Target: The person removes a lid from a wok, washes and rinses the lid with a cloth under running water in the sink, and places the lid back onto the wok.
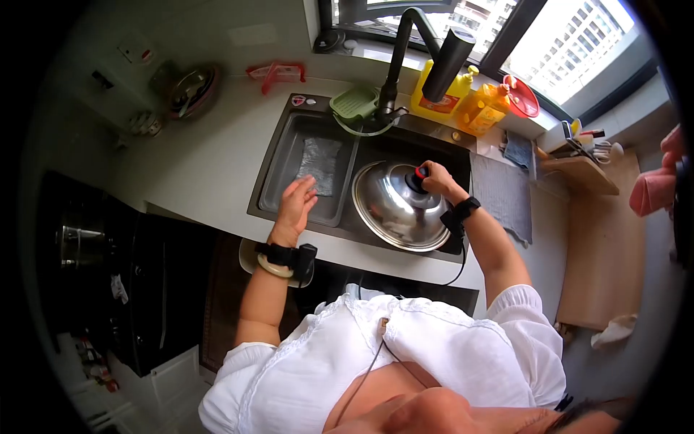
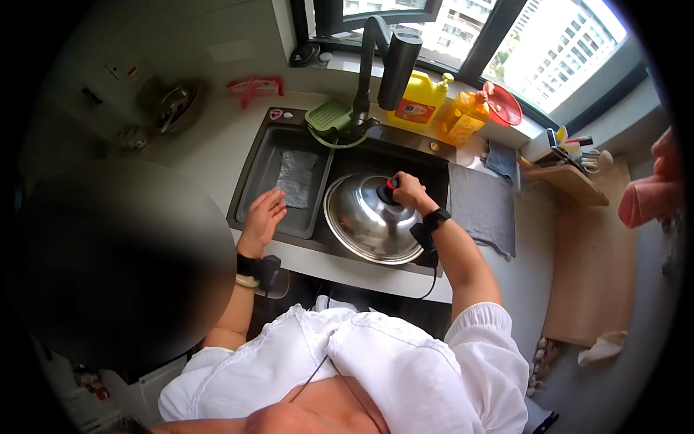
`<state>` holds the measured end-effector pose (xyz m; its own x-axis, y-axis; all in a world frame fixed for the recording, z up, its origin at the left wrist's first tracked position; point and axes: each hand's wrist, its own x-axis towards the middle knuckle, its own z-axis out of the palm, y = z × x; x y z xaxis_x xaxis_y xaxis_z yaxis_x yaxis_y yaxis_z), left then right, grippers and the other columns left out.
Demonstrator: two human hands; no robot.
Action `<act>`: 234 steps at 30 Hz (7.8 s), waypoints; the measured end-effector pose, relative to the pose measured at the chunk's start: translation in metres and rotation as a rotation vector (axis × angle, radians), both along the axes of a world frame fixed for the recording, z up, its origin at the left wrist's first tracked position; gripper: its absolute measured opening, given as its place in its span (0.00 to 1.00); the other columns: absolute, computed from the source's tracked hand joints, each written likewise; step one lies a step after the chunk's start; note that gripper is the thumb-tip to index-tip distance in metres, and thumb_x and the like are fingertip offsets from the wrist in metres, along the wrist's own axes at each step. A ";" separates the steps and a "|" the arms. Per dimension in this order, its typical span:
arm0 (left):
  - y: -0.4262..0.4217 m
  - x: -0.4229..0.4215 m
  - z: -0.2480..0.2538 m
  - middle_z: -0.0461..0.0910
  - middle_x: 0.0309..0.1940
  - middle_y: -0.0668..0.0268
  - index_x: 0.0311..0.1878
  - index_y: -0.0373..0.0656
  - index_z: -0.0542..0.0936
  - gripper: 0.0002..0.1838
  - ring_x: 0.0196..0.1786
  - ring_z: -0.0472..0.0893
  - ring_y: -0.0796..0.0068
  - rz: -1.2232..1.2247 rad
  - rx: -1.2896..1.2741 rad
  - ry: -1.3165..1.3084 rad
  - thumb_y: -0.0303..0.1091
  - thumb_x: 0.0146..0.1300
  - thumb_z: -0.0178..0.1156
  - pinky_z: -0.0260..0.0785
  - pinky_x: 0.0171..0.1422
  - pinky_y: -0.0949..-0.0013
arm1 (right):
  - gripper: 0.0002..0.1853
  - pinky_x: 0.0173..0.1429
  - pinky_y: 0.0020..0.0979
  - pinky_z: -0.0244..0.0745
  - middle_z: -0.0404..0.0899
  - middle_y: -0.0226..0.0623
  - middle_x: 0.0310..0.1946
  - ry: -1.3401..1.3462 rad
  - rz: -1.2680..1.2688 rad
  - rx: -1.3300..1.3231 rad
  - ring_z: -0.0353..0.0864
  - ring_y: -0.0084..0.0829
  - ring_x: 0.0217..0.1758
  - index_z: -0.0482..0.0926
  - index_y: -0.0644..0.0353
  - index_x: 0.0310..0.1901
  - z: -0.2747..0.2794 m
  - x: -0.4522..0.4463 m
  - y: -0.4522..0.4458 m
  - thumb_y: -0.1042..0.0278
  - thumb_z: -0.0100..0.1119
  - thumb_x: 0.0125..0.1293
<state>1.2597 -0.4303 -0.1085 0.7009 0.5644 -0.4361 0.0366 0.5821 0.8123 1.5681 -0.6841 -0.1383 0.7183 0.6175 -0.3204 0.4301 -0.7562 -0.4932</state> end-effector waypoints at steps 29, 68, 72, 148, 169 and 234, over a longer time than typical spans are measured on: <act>0.122 0.139 -0.203 0.82 0.47 0.50 0.45 0.40 0.82 0.11 0.50 0.82 0.49 -0.780 1.520 0.827 0.28 0.58 0.60 0.74 0.55 0.51 | 0.18 0.56 0.45 0.74 0.78 0.56 0.45 0.027 0.289 0.154 0.79 0.53 0.50 0.77 0.65 0.48 -0.051 0.007 0.016 0.76 0.61 0.53; -0.093 0.187 -0.010 0.78 0.44 0.65 0.46 0.42 0.74 0.10 0.50 0.79 0.71 -0.013 -0.317 -0.138 0.39 0.73 0.54 0.74 0.56 0.58 | 0.37 0.64 0.63 0.60 0.55 0.41 0.71 1.220 -0.774 0.850 0.55 0.46 0.72 0.60 0.46 0.70 0.002 -0.038 0.019 0.45 0.63 0.64; -0.103 0.190 -0.019 0.77 0.49 0.62 0.54 0.39 0.73 0.13 0.53 0.79 0.68 -0.063 -0.090 -0.098 0.35 0.72 0.54 0.74 0.56 0.61 | 0.23 0.65 0.51 0.66 0.73 0.35 0.56 1.561 -0.565 1.154 0.71 0.36 0.60 0.69 0.51 0.62 -0.003 -0.044 0.047 0.52 0.58 0.69; -0.062 0.143 0.001 0.84 0.42 0.62 0.53 0.36 0.80 0.17 0.45 0.81 0.74 -0.732 0.641 0.153 0.36 0.64 0.63 0.73 0.51 0.70 | 0.23 0.30 0.35 0.84 0.78 0.44 0.28 1.142 -0.707 1.170 0.81 0.38 0.26 0.69 0.67 0.45 0.124 0.246 0.065 0.50 0.41 0.77; -0.071 0.125 -0.054 0.83 0.46 0.58 0.52 0.34 0.80 0.18 0.50 0.81 0.70 -0.660 0.533 0.260 0.37 0.64 0.63 0.73 0.55 0.68 | 0.17 0.31 0.29 0.83 0.83 0.41 0.35 1.023 -0.456 1.157 0.84 0.32 0.29 0.74 0.62 0.47 0.102 0.209 0.027 0.55 0.58 0.71; -0.130 0.123 0.043 0.66 0.17 0.74 0.35 0.34 0.82 0.29 0.24 0.63 0.85 -0.229 0.891 -0.109 0.55 0.74 0.50 0.57 0.27 0.72 | 0.17 0.62 0.42 0.66 0.76 0.50 0.50 -0.431 -0.314 0.923 0.70 0.51 0.57 0.78 0.67 0.48 0.091 -0.030 0.011 0.66 0.60 0.61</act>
<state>1.3824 -0.5606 -0.0656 0.8483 0.5025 0.1671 -0.0292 -0.2707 0.9622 1.5380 -0.6731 -0.0473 0.8288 0.2584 0.4963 0.5557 -0.2753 -0.7845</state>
